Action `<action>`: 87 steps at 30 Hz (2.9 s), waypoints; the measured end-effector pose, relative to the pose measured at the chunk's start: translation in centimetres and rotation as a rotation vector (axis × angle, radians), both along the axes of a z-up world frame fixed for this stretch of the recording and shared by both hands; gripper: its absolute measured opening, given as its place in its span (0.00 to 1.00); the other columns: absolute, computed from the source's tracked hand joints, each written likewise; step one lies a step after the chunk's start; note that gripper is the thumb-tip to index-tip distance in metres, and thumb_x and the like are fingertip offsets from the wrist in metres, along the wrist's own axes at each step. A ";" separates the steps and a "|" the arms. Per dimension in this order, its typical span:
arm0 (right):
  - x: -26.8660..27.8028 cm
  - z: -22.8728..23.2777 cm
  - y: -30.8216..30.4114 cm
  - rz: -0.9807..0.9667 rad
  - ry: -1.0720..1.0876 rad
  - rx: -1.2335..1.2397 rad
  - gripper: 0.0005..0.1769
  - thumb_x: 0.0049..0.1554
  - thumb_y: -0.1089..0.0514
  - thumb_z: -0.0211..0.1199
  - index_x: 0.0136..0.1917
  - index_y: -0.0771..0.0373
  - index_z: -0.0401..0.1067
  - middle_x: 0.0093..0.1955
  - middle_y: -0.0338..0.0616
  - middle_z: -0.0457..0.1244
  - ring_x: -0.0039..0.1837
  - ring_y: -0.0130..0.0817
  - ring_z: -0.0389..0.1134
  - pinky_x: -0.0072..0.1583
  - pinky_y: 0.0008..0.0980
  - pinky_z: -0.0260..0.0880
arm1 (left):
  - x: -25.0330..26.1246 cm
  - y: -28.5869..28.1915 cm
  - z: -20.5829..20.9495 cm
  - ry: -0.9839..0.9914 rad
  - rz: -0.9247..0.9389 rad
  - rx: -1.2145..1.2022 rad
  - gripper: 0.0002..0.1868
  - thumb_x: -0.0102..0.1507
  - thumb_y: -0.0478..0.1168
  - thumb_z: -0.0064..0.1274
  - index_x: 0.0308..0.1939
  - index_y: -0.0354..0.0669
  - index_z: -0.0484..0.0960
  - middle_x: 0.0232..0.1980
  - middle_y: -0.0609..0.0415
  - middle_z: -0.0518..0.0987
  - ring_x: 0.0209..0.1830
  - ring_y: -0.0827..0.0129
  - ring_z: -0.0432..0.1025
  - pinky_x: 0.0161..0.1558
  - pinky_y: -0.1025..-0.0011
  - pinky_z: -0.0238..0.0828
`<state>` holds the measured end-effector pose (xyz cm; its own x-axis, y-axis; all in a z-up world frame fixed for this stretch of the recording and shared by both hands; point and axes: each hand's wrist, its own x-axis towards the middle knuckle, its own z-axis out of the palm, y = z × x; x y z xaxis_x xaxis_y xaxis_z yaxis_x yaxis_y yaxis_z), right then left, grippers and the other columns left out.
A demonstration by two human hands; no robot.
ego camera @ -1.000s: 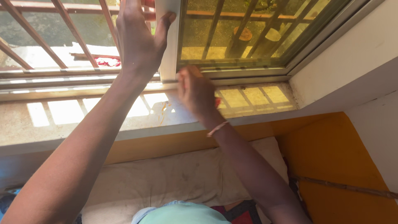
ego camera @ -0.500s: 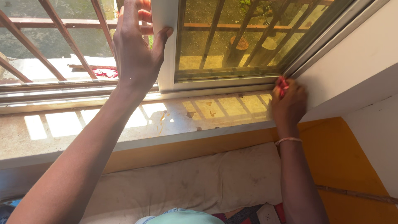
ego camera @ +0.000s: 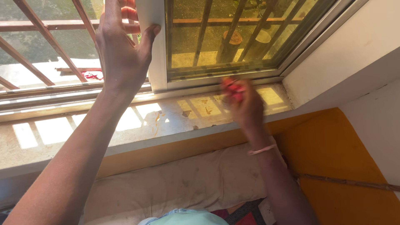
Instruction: The person cleans a glass window pane and its frame using a cloth, wiping the glass and the lower edges of the track.
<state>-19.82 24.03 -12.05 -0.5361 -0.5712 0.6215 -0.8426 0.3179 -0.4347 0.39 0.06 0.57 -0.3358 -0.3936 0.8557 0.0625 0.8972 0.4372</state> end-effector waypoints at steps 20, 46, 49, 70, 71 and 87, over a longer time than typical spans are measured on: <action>-10.3 1.8 7.5 -0.235 0.032 0.266 0.24 0.52 0.58 0.72 0.60 0.61 0.68 0.53 0.57 0.69 0.57 0.56 0.69 0.57 0.52 0.68 | -2.4 1.0 -7.0 0.065 0.200 0.234 0.28 0.74 0.44 0.63 0.69 0.36 0.65 0.64 0.38 0.73 0.61 0.52 0.74 0.55 0.57 0.72; -5.2 -3.5 2.0 -0.278 0.186 0.244 0.32 0.51 0.58 0.70 0.67 0.63 0.66 0.59 0.59 0.65 0.58 0.62 0.65 0.57 0.57 0.67 | 8.1 3.1 -15.8 -0.780 0.386 -0.049 0.49 0.64 0.63 0.50 0.73 0.22 0.59 0.79 0.25 0.53 0.79 0.35 0.49 0.72 0.42 0.45; 1.2 -5.1 -2.9 -0.113 0.081 0.269 0.24 0.54 0.58 0.67 0.63 0.59 0.67 0.56 0.54 0.66 0.56 0.57 0.68 0.55 0.53 0.69 | 7.8 3.0 -15.9 -0.804 0.385 -0.086 0.48 0.66 0.65 0.47 0.72 0.22 0.61 0.80 0.29 0.54 0.79 0.37 0.49 0.72 0.42 0.43; -1.3 -2.2 -2.2 -0.325 0.090 0.552 0.30 0.52 0.56 0.66 0.63 0.75 0.66 0.65 0.69 0.57 0.52 0.64 0.69 0.51 0.56 0.72 | 8.0 3.5 -14.8 -0.807 0.438 -0.141 0.45 0.66 0.63 0.46 0.72 0.25 0.66 0.79 0.34 0.60 0.80 0.43 0.52 0.73 0.50 0.45; 1.0 -2.0 -3.4 -0.256 0.067 0.543 0.25 0.52 0.57 0.65 0.60 0.71 0.68 0.63 0.66 0.58 0.53 0.61 0.70 0.52 0.55 0.73 | 8.1 3.6 -14.8 -0.810 0.442 -0.148 0.44 0.66 0.63 0.46 0.71 0.25 0.67 0.79 0.34 0.60 0.79 0.43 0.52 0.73 0.50 0.46; 4.6 2.0 -3.9 -0.009 -0.033 0.272 0.21 0.56 0.54 0.66 0.62 0.61 0.73 0.59 0.52 0.67 0.60 0.49 0.71 0.61 0.45 0.72 | 13.7 0.6 -16.7 -0.440 0.440 -0.025 0.33 0.74 0.45 0.47 0.76 0.23 0.64 0.80 0.29 0.61 0.83 0.38 0.47 0.78 0.42 0.44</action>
